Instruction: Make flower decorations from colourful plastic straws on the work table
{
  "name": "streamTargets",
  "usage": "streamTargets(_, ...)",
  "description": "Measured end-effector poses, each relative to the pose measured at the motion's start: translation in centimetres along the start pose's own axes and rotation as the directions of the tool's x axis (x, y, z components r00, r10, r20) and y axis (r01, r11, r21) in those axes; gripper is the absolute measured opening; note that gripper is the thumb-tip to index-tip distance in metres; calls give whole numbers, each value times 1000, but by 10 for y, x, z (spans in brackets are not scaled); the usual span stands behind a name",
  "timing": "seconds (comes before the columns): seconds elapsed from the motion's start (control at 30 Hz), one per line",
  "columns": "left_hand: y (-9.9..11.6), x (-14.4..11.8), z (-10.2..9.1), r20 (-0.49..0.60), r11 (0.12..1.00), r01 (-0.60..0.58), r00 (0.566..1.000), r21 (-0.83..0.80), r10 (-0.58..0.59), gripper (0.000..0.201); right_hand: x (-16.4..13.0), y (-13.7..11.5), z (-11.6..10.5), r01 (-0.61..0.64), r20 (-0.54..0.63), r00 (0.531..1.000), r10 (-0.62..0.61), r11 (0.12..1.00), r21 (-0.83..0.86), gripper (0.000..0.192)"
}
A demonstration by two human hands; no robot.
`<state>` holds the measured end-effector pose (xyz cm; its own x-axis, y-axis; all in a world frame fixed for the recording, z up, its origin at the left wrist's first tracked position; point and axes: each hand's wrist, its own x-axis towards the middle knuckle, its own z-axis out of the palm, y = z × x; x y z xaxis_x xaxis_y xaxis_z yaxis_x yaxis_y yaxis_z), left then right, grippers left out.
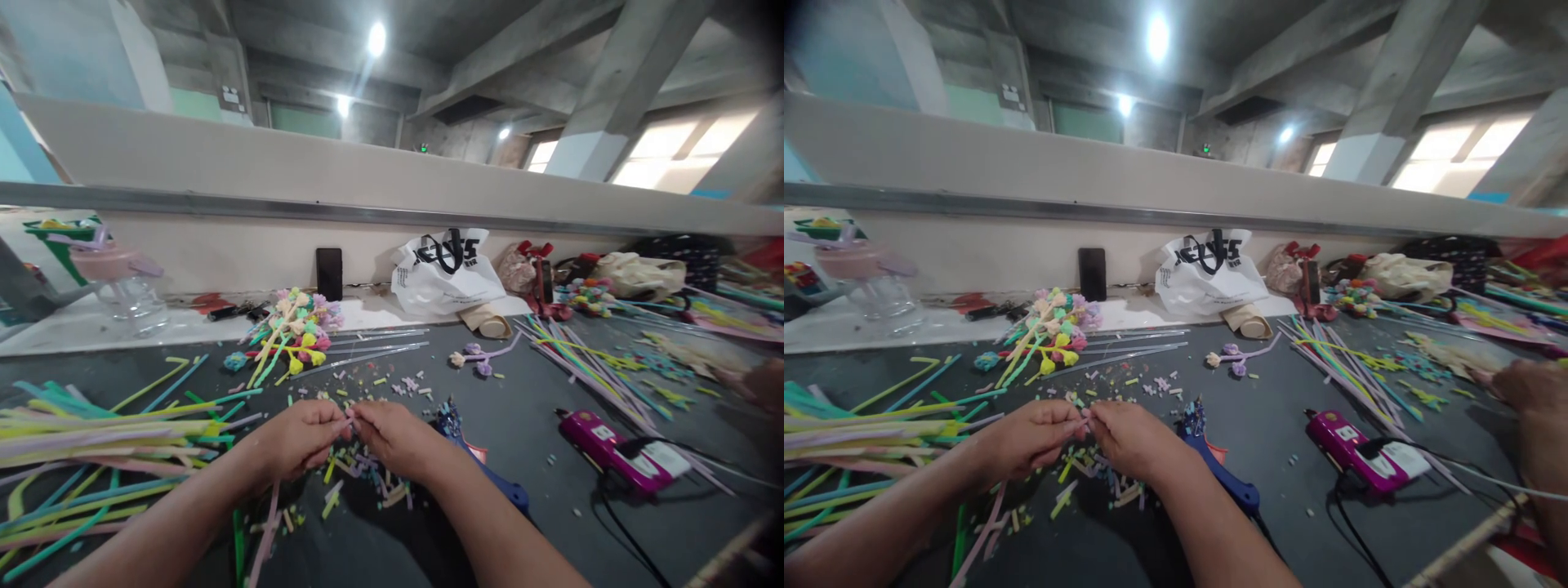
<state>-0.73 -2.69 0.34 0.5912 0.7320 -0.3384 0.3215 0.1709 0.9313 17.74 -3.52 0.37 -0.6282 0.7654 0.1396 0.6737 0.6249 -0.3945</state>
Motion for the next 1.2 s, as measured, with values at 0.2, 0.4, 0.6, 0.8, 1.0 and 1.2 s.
streamTargets(0.2,4,-6,-1,31,992,26,999,-121,-22,34,1,-1,2,37,0,999,-37,999,-10,24)
streamTargets(0.4,6,-9,-5,56,970,6,998,-242,7,30,2,1,3,30,-10,1000,-30,998,46,27)
streamTargets(0.6,3,-7,-6,59,972,15,998,-234,-1,30,1,-1,1,26,-22,999,-24,996,87,24)
streamTargets(0.8,9,-10,-1,43,979,48,998,-196,-40,34,1,-6,3,16,-3,1000,-16,999,-42,22)
streamTargets(1.0,9,-10,-2,46,979,39,999,-202,-30,33,2,-14,14,-99,-67,994,86,970,-224,20)
streamTargets(1.2,6,-9,-2,58,982,41,998,-184,-31,31,3,-23,22,-205,-163,973,166,944,-260,24)
